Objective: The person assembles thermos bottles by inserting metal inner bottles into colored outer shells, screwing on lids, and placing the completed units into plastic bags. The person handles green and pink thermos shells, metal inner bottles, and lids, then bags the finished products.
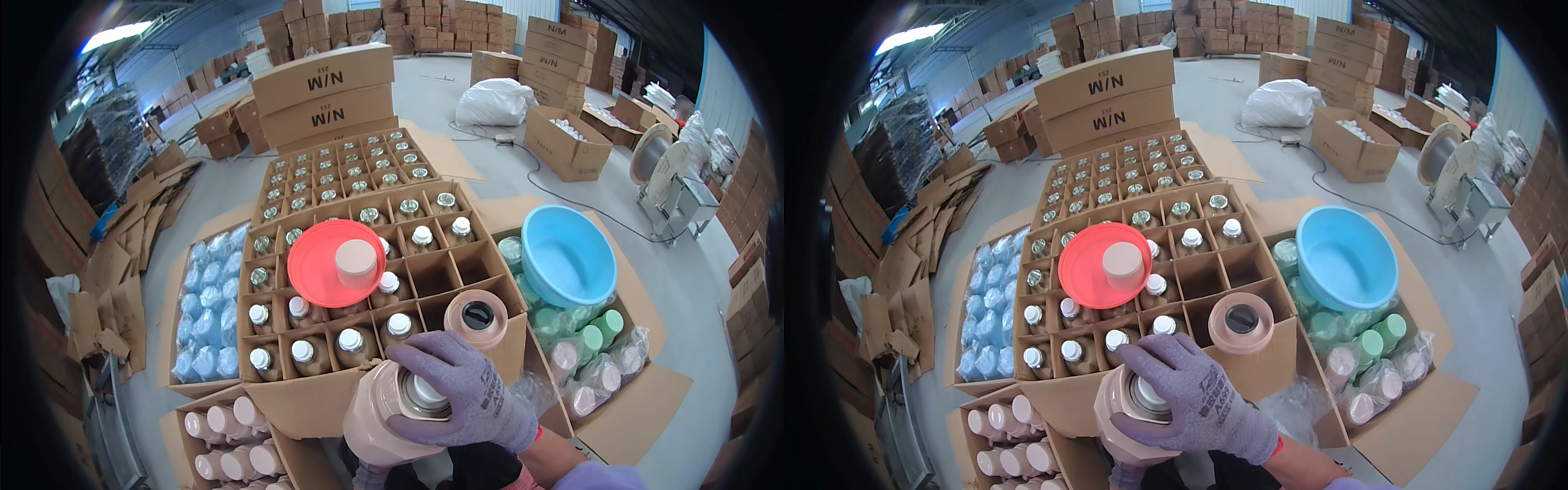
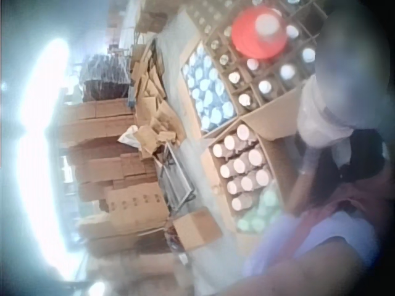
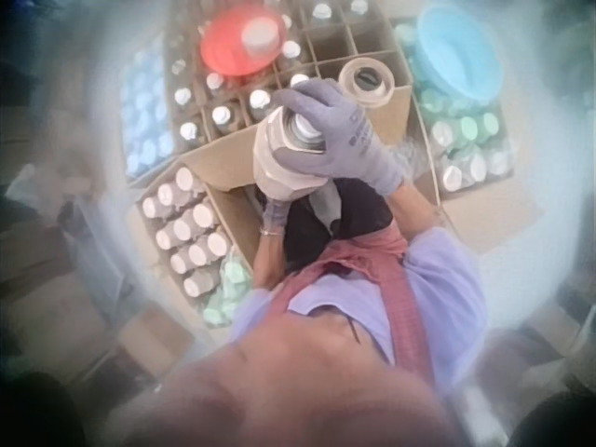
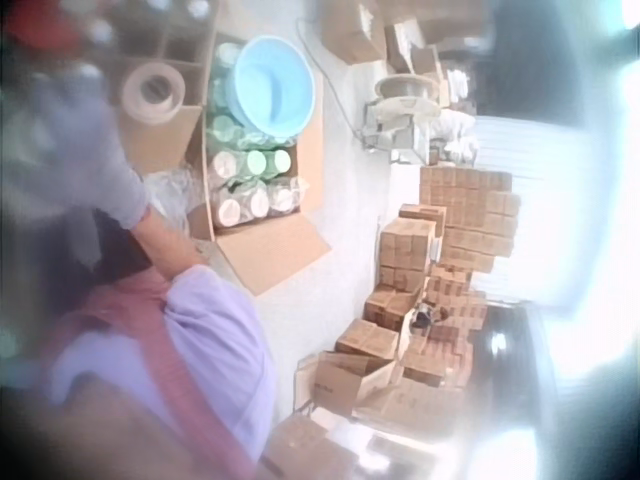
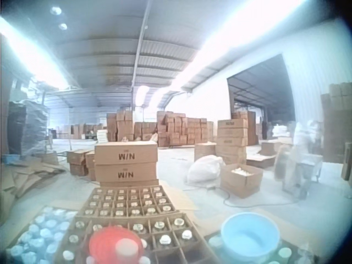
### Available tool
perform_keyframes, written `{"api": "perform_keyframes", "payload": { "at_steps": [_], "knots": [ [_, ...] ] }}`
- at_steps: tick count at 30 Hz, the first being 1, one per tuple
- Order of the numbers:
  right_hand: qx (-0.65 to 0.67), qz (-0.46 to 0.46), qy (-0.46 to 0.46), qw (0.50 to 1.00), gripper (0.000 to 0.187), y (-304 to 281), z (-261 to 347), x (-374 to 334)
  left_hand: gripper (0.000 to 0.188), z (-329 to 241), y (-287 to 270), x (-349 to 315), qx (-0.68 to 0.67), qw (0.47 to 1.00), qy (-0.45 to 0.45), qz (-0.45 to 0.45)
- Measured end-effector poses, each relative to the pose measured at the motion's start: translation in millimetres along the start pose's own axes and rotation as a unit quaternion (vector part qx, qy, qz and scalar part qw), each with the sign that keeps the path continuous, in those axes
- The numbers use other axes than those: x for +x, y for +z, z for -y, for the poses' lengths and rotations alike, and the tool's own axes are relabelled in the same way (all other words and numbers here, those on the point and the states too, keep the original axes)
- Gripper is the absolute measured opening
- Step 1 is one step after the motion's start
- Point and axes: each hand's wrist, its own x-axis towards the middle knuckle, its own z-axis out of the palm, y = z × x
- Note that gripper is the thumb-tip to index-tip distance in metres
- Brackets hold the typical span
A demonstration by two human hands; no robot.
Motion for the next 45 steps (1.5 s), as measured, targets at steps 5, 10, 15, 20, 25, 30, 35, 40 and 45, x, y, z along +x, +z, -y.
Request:
{"api": "perform_keyframes", "payload": {
  "at_steps": [5, 10, 15, 20, 25, 30, 35, 40, 45],
  "knots": [
    [0.026, 0.044, -0.03, 0.998, 0.067, 0.7, 4.8, 4.1, 0.047, 18.4, 49.4, -47.4, -0.025, 0.999, -0.01, -0.031],
    [0.069, 0.063, -0.058, 0.994, 0.069, -6.8, 12.5, -12.8, 0.047, 19.4, 72.5, -77.9, -0.079, 0.996, -0.022, -0.035],
    [0.145, 0.035, -0.088, 0.985, 0.071, -21.9, 1.7, -77.4, 0.046, -34.2, 1.3, -79.8, -0.231, 0.97, -0.036, 0.07],
    [0.333, 0.163, 0.06, 0.927, 0.049, -23.1, -65.3, -138.6, 0.036, -165.6, -24.8, -95.6, 0.299, 0.866, 0.174, 0.362],
    [-0.167, -0.001, 0.076, 0.983, 0.054, 1.8, -196.2, -80.4, 0.027, -141.6, 78.7, -151.8, 0.501, 0.705, 0.194, 0.463],
    [-0.159, 0.238, 0.107, 0.952, 0.058, -11.7, -279.3, -68.0, 0.047, -152.2, 91.2, -135.3, 0.462, 0.711, 0.115, 0.518],
    [-0.036, 0.074, -0.07, 0.994, 0.069, 15.8, -159.8, -47.7, 0.061, -134.0, 72.9, -99.1, -0.156, 0.974, -0.067, 0.149],
    [0.091, 0.071, 0.254, 0.96, 0.051, 38.7, -78.2, -51.4, 0.057, -122.3, 87.9, -85.0, -0.467, 0.843, -0.039, 0.266],
    [0.227, 0.206, 0.346, 0.887, 0.042, 11.0, -54.7, -42.2, 0.07, -126.5, 80.5, -86.8, -0.372, 0.912, 0.039, 0.166]
  ]
}}
